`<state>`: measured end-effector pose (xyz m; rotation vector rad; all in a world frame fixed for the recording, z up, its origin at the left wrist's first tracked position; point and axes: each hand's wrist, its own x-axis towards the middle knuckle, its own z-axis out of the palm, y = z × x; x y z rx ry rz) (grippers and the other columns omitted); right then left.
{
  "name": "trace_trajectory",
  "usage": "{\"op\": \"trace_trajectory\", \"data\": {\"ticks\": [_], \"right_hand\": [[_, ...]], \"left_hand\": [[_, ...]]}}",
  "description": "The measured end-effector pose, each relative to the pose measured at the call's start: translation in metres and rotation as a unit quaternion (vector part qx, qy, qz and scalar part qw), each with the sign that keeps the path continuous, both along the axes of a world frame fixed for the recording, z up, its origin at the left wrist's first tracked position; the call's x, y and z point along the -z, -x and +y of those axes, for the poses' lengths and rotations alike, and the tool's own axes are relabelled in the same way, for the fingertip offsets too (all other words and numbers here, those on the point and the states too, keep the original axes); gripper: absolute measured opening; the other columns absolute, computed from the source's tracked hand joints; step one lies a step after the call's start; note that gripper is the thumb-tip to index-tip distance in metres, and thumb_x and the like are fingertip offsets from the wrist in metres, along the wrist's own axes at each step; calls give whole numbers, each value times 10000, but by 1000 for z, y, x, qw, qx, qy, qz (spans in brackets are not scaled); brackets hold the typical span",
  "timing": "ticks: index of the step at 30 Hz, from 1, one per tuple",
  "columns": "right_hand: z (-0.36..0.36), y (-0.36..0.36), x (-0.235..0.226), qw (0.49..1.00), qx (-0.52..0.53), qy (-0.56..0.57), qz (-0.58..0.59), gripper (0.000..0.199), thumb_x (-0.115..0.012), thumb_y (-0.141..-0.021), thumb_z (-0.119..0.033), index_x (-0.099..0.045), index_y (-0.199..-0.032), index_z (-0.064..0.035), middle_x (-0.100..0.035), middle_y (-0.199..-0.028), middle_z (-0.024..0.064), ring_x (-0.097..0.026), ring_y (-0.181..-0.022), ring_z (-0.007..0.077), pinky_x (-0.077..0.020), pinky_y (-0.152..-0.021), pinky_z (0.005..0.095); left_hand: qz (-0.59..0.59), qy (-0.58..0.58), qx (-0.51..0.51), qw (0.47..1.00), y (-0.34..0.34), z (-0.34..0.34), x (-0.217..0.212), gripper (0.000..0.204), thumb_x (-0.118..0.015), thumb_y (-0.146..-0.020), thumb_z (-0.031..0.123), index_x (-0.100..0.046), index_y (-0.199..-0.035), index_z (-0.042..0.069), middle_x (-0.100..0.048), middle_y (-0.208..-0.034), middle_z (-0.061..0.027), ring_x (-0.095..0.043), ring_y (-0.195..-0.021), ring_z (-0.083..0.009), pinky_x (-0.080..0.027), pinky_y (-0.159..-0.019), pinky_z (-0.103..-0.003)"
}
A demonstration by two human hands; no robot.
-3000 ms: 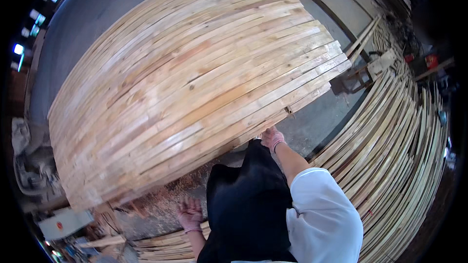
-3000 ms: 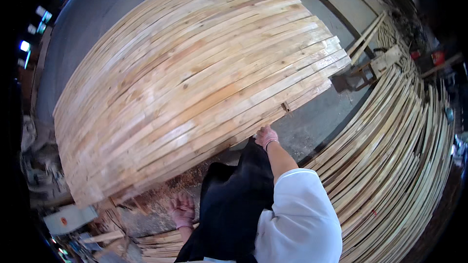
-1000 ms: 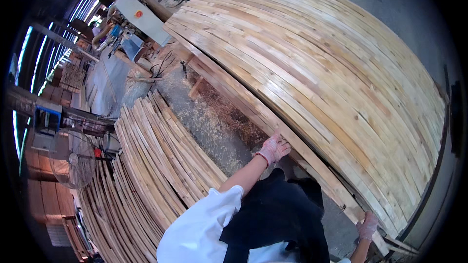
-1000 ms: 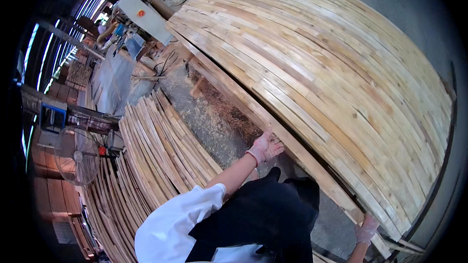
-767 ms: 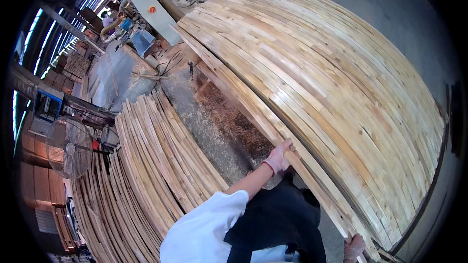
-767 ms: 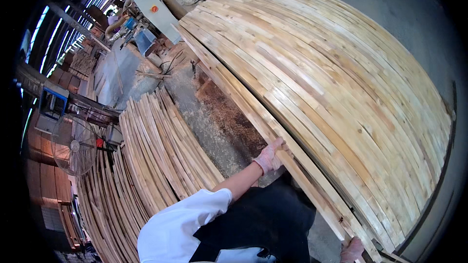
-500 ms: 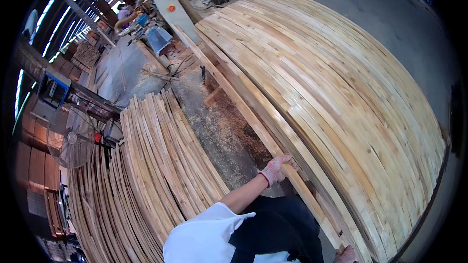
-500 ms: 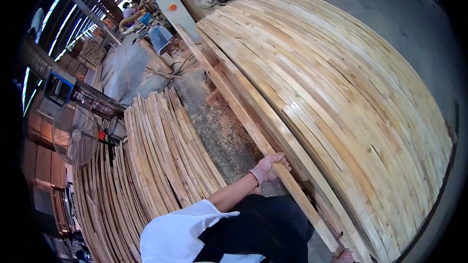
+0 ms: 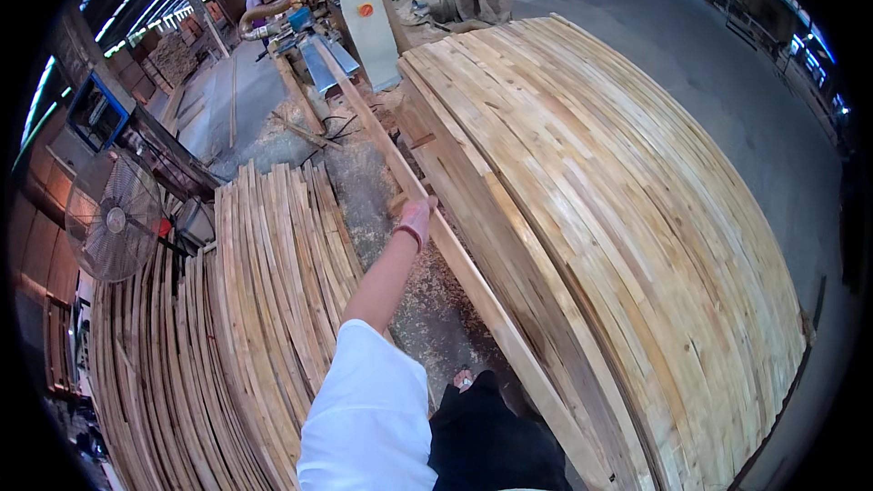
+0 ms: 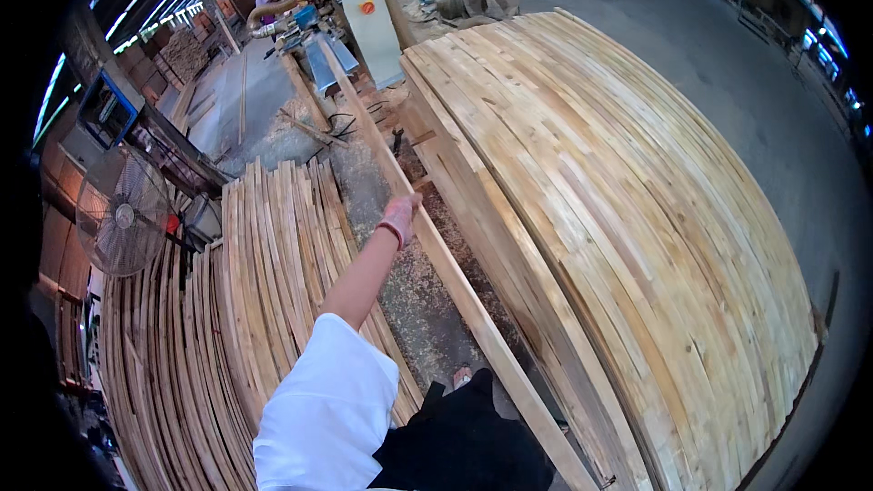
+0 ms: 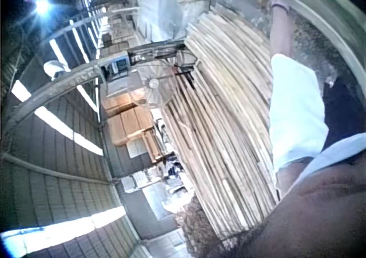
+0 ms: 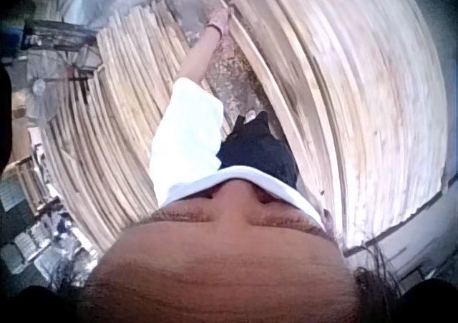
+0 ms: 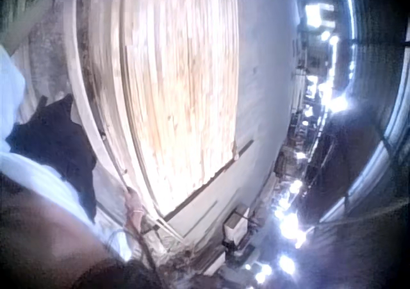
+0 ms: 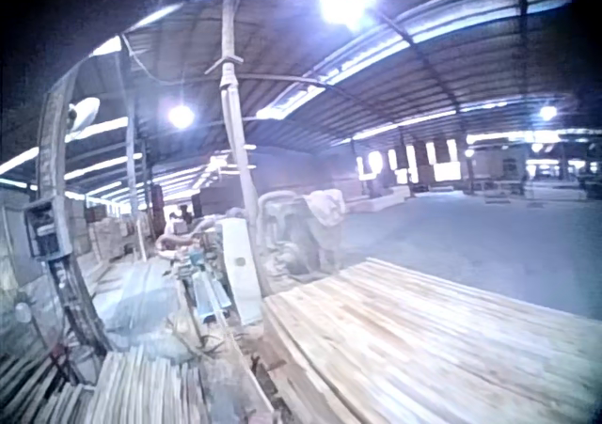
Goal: The person picks up thin wooden strips by hand and stacks them onto a pile of lumber, aligning each strip with the ones below.
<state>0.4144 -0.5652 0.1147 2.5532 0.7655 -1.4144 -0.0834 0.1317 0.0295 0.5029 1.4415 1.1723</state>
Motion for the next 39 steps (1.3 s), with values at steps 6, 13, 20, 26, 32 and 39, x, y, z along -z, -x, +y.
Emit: {"op": "trace_trajectory", "data": {"ticks": [6, 13, 20, 26, 32, 39], "right_hand": [[160, 90, -9, 970, 56, -146, 184, 194, -694, -874, -284, -679, -1000, -137, -709, -944, 115, -678, -928, 270, -520, -854, 458], [387, 205, -4, 961, -166, -213, 59, 757, -549, -811, -723, -706, -917, 10, -692, -888, 266, -680, -951, 407, -511, -802, 465], [457, 243, -32, 857, -239, -454, 52, 615, -562, -900, -572, -595, -1286, -95, -658, -1178, 225, -618, -1105, 397, -490, -927, 481], [328, 140, 44, 900, -174, -396, -53, 519, -629, -882, -428, -588, -1232, -48, -666, -1074, 229, -641, -1030, 388, -504, -888, 479], [100, -36, 124, 866, -245, -164, -403, 381, -628, -814, -216, -619, -1154, -46, -698, -987, 159, -690, -952, 290, -516, -826, 432], [6, -105, 140, 945, -155, 2, -288, 179, -612, -841, -144, -718, -983, -119, -732, -998, 109, -705, -968, 272, -529, -856, 398]], "left_hand": [[64, -161, 127, 977, 32, -8, -3, 369, -615, -939, 207, -585, -1250, 11, -655, -1035, -52, -623, -970, -186, -531, -829, -359], [-252, 34, 550, 796, -61, -231, 15, 331, -659, -913, 295, -663, -1104, 23, -674, -996, -33, -620, -908, -138, -493, -795, -289], [-377, 139, 368, 839, -147, -304, 27, 394, -602, -920, 297, -607, -1210, 30, -673, -1136, -118, -639, -1023, -270, -496, -959, -429], [-364, -63, 178, 912, -115, -240, 25, 319, -467, -1020, 369, -596, -1113, 93, -639, -975, -85, -595, -981, -248, -498, -948, -443], [-400, 49, 128, 906, -102, -259, 32, 333, -577, -963, 352, -659, -1214, 150, -623, -1347, -71, -626, -1125, -277, -444, -1056, -532], [-288, 185, 129, 931, -145, -321, 70, 214, -675, -892, 334, -674, -984, 141, -704, -1115, -65, -646, -1007, -284, -489, -980, -525]]}}
